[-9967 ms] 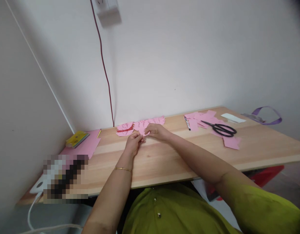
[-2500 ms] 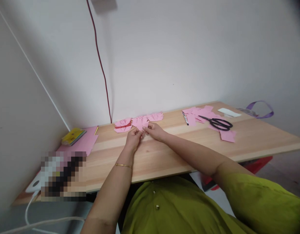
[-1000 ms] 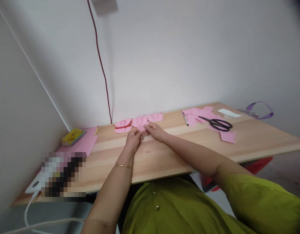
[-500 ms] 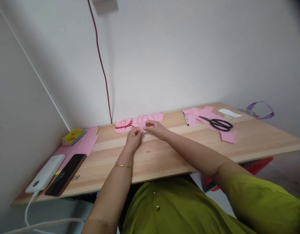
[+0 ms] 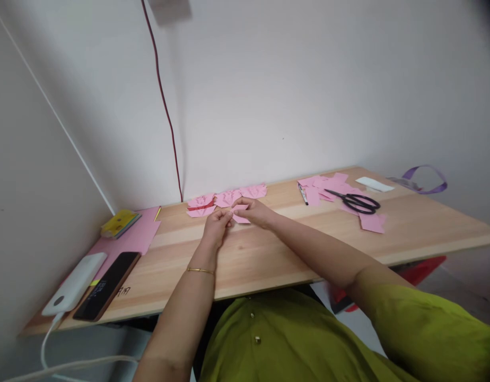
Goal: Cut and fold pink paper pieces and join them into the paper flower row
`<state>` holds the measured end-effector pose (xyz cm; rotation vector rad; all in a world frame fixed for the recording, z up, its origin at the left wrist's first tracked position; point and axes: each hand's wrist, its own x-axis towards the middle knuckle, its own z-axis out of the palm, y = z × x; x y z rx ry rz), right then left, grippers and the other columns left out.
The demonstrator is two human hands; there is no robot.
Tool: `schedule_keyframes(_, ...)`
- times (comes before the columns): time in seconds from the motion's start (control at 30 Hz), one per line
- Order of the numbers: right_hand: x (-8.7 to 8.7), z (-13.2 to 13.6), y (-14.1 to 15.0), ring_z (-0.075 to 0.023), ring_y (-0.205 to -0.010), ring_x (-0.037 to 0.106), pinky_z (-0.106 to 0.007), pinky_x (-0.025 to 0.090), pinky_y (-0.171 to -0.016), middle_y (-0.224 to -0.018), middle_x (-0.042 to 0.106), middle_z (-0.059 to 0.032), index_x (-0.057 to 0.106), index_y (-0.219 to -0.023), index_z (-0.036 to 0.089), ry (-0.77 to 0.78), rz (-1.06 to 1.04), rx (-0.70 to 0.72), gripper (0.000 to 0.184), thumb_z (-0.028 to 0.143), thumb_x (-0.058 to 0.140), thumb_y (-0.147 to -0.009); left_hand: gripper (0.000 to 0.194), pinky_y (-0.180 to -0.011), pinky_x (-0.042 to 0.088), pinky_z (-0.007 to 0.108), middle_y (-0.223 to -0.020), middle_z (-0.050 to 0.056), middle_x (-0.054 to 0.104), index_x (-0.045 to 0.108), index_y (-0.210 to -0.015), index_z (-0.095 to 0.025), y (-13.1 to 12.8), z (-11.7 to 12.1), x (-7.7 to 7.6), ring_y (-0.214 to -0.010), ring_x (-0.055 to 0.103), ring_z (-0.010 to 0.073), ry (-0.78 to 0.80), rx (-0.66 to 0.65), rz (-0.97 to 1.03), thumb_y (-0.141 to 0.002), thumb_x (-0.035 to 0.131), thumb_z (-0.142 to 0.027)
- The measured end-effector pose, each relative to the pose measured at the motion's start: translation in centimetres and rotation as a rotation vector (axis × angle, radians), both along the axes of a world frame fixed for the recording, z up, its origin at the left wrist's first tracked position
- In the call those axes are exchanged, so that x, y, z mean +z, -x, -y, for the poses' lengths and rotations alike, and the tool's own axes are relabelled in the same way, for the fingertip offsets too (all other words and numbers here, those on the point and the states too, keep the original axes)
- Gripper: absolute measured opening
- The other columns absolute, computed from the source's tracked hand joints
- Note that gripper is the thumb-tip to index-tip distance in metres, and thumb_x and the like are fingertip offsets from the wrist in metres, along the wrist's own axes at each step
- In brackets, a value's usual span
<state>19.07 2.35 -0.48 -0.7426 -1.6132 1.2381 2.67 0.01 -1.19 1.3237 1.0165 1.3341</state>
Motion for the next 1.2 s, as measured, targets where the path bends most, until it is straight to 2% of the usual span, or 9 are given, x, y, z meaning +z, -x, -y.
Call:
schedule_keyframes(0.07, 0.06, 0.08, 0.11, -0.0088, -0.068, 0.049, -0.021, 0.037, -0.064, -0.079, 0.058, 0.0022, 0.064, -0.086, 0.017, -0.03, -0.012, -0.007, 0.022, 0.033, 0.067, -0.071, 0.026, -0.055, 0.035, 0.022, -0.057, -0.002, 0.053, 0.058, -0.061, -0.015, -0.03, 0.1, 0.16, -0.052, 0.044, 0.0073, -0.02, 0.011, -0.016, -0.068, 0.073, -0.036)
schedule_keyframes(0.2, -0.15, -0.01, 0.35, -0.0105, -0.074, 0.052, -0.023, 0.04, -0.071, -0.08, 0.06, 0.0011, 0.064, -0.085, 0.016, 0.018, -0.098, 0.02, 0.022, 0.033, 0.068, -0.071, 0.024, -0.056, 0.035, 0.022, -0.059, -0.001, 0.056, 0.06, -0.063, -0.015, -0.05, 0.24, 0.48, -0.053, 0.045, 0.0078, -0.045, 0.024, -0.036, -0.069, 0.071, -0.036)
schedule_keyframes(0.33, -0.47, -0.2, 0.28, -0.0101, -0.066, 0.05, -0.023, 0.04, -0.065, -0.074, 0.059, 0.0024, 0.063, -0.086, 0.017, 0.057, -0.071, 0.035, 0.026, 0.036, 0.07, -0.069, 0.022, -0.055, 0.035, 0.022, -0.057, -0.002, 0.054, 0.06, -0.062, -0.015, -0.02, 0.22, 0.57, -0.052, 0.045, 0.0078, -0.067, 0.069, -0.066, -0.07, 0.07, -0.034)
schedule_keyframes(0.43, -0.59, -0.29, 0.14, -0.01, -0.065, 0.049, -0.023, 0.039, -0.063, -0.074, 0.058, 0.0025, 0.062, -0.087, 0.017, 0.053, -0.043, 0.03, 0.028, 0.036, 0.071, -0.068, 0.023, -0.053, 0.034, 0.021, -0.057, -0.002, 0.054, 0.06, -0.062, -0.015, -0.02, 0.15, 0.42, -0.052, 0.044, 0.0073, -0.028, 0.072, -0.056, -0.068, 0.071, -0.034)
schedule_keyframes(0.6, -0.6, -0.25, 0.28, -0.0099, -0.068, 0.049, -0.022, 0.037, -0.066, -0.074, 0.056, 0.003, 0.061, -0.082, 0.016, -0.012, -0.084, -0.022, 0.024, 0.036, 0.069, -0.069, 0.021, -0.058, 0.039, 0.022, -0.06, -0.001, 0.056, 0.063, -0.067, -0.014, -0.08, 0.08, 0.07, -0.055, 0.048, 0.0077, 0.041, -0.011, 0.041, -0.067, 0.072, -0.033)
schedule_keyframes(0.77, -0.59, -0.22, 0.56, -0.0118, -0.075, 0.054, -0.024, 0.041, -0.072, -0.082, 0.062, 0.0005, 0.063, -0.089, 0.017, 0.062, -0.131, 0.031, 0.028, 0.033, 0.071, -0.067, 0.02, -0.058, 0.042, 0.023, -0.062, 0.0, 0.058, 0.061, -0.065, -0.014, -0.06, -0.04, -0.12, -0.054, 0.049, 0.0077, 0.096, 0.0, 0.104, -0.064, 0.073, -0.031)
schedule_keyframes(0.87, -0.63, -0.31, 0.55, -0.013, -0.081, 0.057, -0.027, 0.042, -0.078, -0.085, 0.063, -0.0006, 0.065, -0.085, 0.017, 0.058, -0.146, 0.063, 0.023, 0.03, 0.072, -0.067, 0.019, -0.058, 0.043, 0.024, -0.06, -0.001, 0.057, 0.06, -0.065, -0.014, -0.04, -0.12, -0.19, -0.053, 0.049, 0.0079, 0.103, -0.01, 0.129, -0.064, 0.072, -0.03)
schedule_keyframes(1.07, -0.3, -0.09, 0.39, -0.0134, -0.084, 0.057, -0.027, 0.042, -0.081, -0.086, 0.064, -0.0007, 0.068, -0.08, 0.017, -0.03, -0.039, 0.044, 0.015, 0.027, 0.07, -0.069, 0.011, -0.05, 0.034, 0.021, -0.05, -0.002, 0.054, 0.055, -0.056, -0.015, -0.09, -0.13, 0.09, -0.048, 0.046, 0.0075, 0.075, 0.08, 0.101, -0.061, 0.064, -0.019)
schedule_keyframes(1.2, 0.01, 0.13, 0.41, -0.0131, -0.084, 0.058, -0.027, 0.042, -0.082, -0.087, 0.065, -0.0006, 0.068, -0.081, 0.017, -0.015, -0.012, 0.05, 0.016, 0.026, 0.071, -0.069, 0.011, -0.048, 0.031, 0.021, -0.049, -0.003, 0.05, 0.051, -0.052, -0.015, -0.24, -0.01, 0.4, -0.047, 0.044, 0.0071, 0.062, 0.085, 0.154, -0.06, 0.059, -0.016)
